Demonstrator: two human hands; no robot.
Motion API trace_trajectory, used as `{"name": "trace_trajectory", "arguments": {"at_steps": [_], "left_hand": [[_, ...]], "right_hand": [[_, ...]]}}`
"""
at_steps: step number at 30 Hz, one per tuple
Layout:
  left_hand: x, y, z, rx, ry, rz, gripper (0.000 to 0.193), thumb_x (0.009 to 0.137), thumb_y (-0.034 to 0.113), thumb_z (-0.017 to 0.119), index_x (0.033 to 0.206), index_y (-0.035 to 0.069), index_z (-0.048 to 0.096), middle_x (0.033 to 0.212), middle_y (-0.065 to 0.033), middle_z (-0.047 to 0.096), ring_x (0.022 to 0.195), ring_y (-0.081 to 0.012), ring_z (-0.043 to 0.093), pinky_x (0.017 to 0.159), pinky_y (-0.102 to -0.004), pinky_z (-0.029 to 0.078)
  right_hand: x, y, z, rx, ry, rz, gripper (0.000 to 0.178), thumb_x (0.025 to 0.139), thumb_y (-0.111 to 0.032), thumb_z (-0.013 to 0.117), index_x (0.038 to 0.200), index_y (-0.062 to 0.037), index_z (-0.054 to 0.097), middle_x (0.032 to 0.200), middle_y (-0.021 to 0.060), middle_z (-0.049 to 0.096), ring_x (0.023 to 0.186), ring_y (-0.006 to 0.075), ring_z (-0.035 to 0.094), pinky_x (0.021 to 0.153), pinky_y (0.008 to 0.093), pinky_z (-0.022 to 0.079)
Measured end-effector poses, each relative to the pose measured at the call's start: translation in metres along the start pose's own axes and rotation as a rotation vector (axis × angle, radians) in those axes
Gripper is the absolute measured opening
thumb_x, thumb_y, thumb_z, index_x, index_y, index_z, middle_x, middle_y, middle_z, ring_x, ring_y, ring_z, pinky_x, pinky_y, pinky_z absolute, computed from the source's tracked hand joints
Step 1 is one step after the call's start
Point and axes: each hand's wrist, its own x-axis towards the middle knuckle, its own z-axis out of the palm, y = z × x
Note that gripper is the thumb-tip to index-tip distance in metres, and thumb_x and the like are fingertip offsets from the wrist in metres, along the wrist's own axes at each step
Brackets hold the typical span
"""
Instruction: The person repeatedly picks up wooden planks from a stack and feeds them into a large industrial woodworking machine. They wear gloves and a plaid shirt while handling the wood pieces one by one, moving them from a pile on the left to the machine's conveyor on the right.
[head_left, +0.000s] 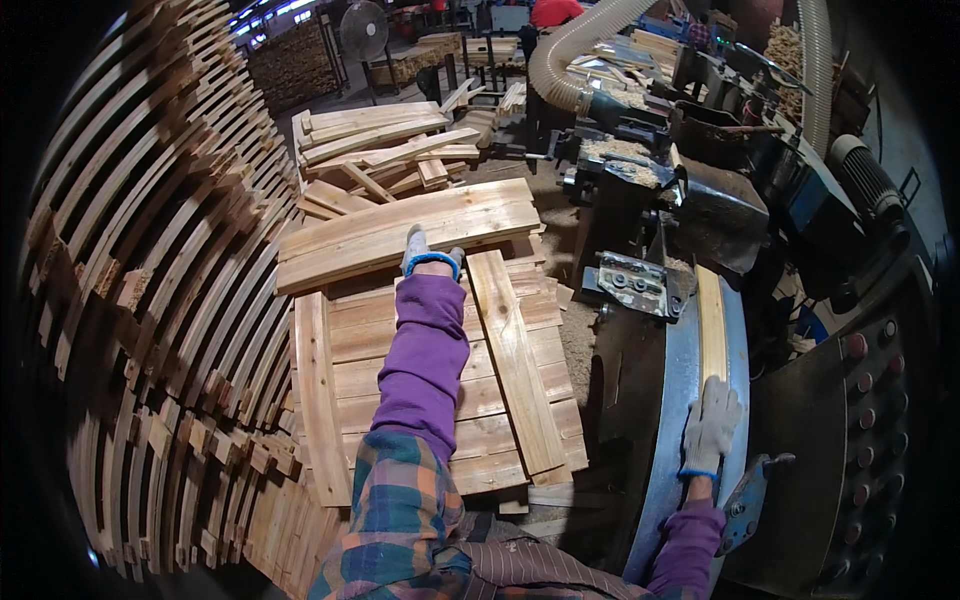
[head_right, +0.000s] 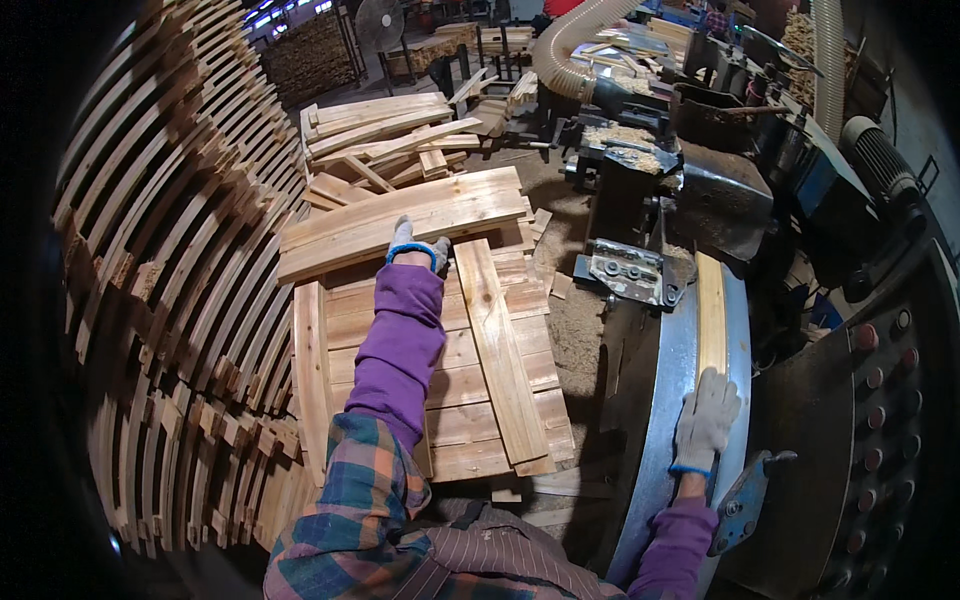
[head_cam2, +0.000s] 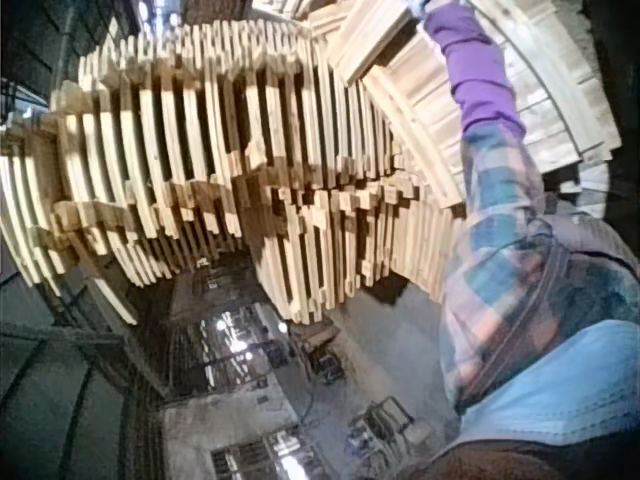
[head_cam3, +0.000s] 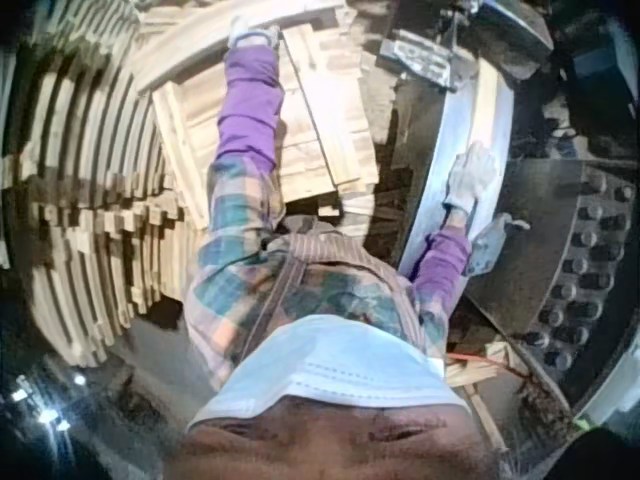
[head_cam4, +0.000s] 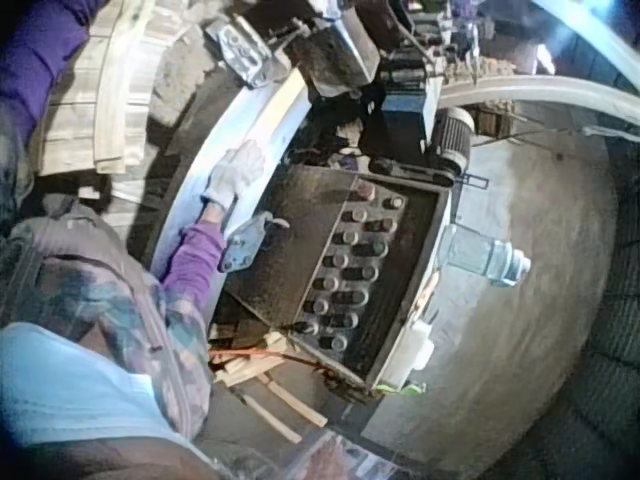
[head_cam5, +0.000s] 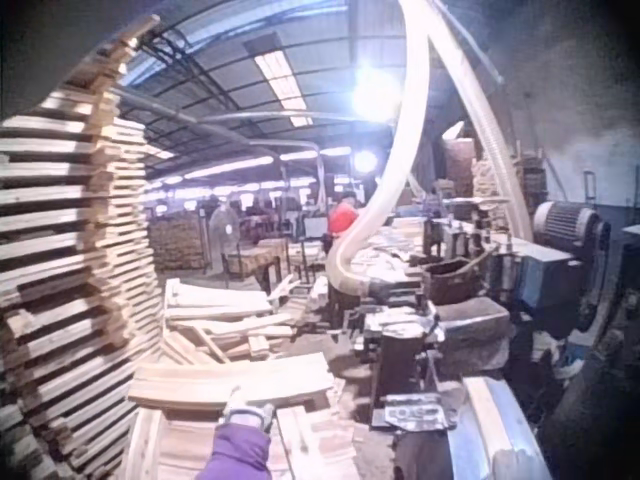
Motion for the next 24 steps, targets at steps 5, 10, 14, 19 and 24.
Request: {"name": "trace_trajectory", "arguments": {"at_steps": [5,10,14,19,24], "left_hand": [[-0.067,0.008,-0.049,0.163,-0.120,0.308,0.056,0.078,0.031,0.077,0.123,0.003,0.056,0.107,-0.0143,0.062,0.081,-0.0302,0.063,0.059,-0.0439,0.053],[-0.204,-0.034,-0.147,0.110,-0.508,0.474,0.038,0.085,0.020,0.058,0.118,0.001,0.059,0.114,-0.0134,0.062,0.104,-0.0265,0.063,0.100,-0.0409,0.051],[-0.253,-0.103,-0.184,-0.126,-0.727,0.017,0.036,0.082,0.010,0.052,0.115,-0.003,0.061,0.117,-0.0180,0.064,0.116,-0.0330,0.058,0.104,-0.0478,0.048],[-0.291,-0.204,-0.218,0.233,-1.041,0.012,0.033,0.093,0.005,0.044,0.120,-0.004,0.059,0.118,-0.0142,0.063,0.110,-0.0252,0.062,0.101,-0.0351,0.048],[-0.310,-0.238,-0.219,0.534,-1.187,-0.030,0.031,0.100,0.011,0.047,0.120,-0.005,0.063,0.124,-0.0168,0.064,0.118,-0.0251,0.060,0.102,-0.0331,0.047]], "right_hand": [[0.070,-0.010,-0.025,0.403,-0.406,0.032,0.053,0.090,-0.021,0.061,0.137,0.0003,0.051,0.135,0.0199,0.057,0.117,0.0353,0.055,0.104,0.0455,0.040],[0.028,-0.071,-0.149,1.069,-0.054,-0.291,0.070,0.084,-0.034,0.073,0.141,-0.0014,0.049,0.135,0.0194,0.058,0.128,0.0328,0.052,0.108,0.0403,0.040],[-0.042,-0.096,-0.193,0.671,-0.123,-0.685,0.089,0.082,-0.054,0.067,0.147,0.0005,0.039,0.145,0.0258,0.044,0.135,0.0371,0.044,0.109,0.0416,0.038],[-0.179,-0.039,-0.196,0.887,-0.314,-0.093,0.088,0.080,-0.048,0.071,0.144,0.0053,0.041,0.142,0.0287,0.046,0.131,0.0400,0.048,0.107,0.0418,0.040],[-0.296,-0.013,-0.177,0.751,-0.235,0.433,0.082,0.077,-0.030,0.077,0.144,0.0029,0.042,0.144,0.0264,0.046,0.128,0.0402,0.050,0.108,0.0433,0.039]]}}
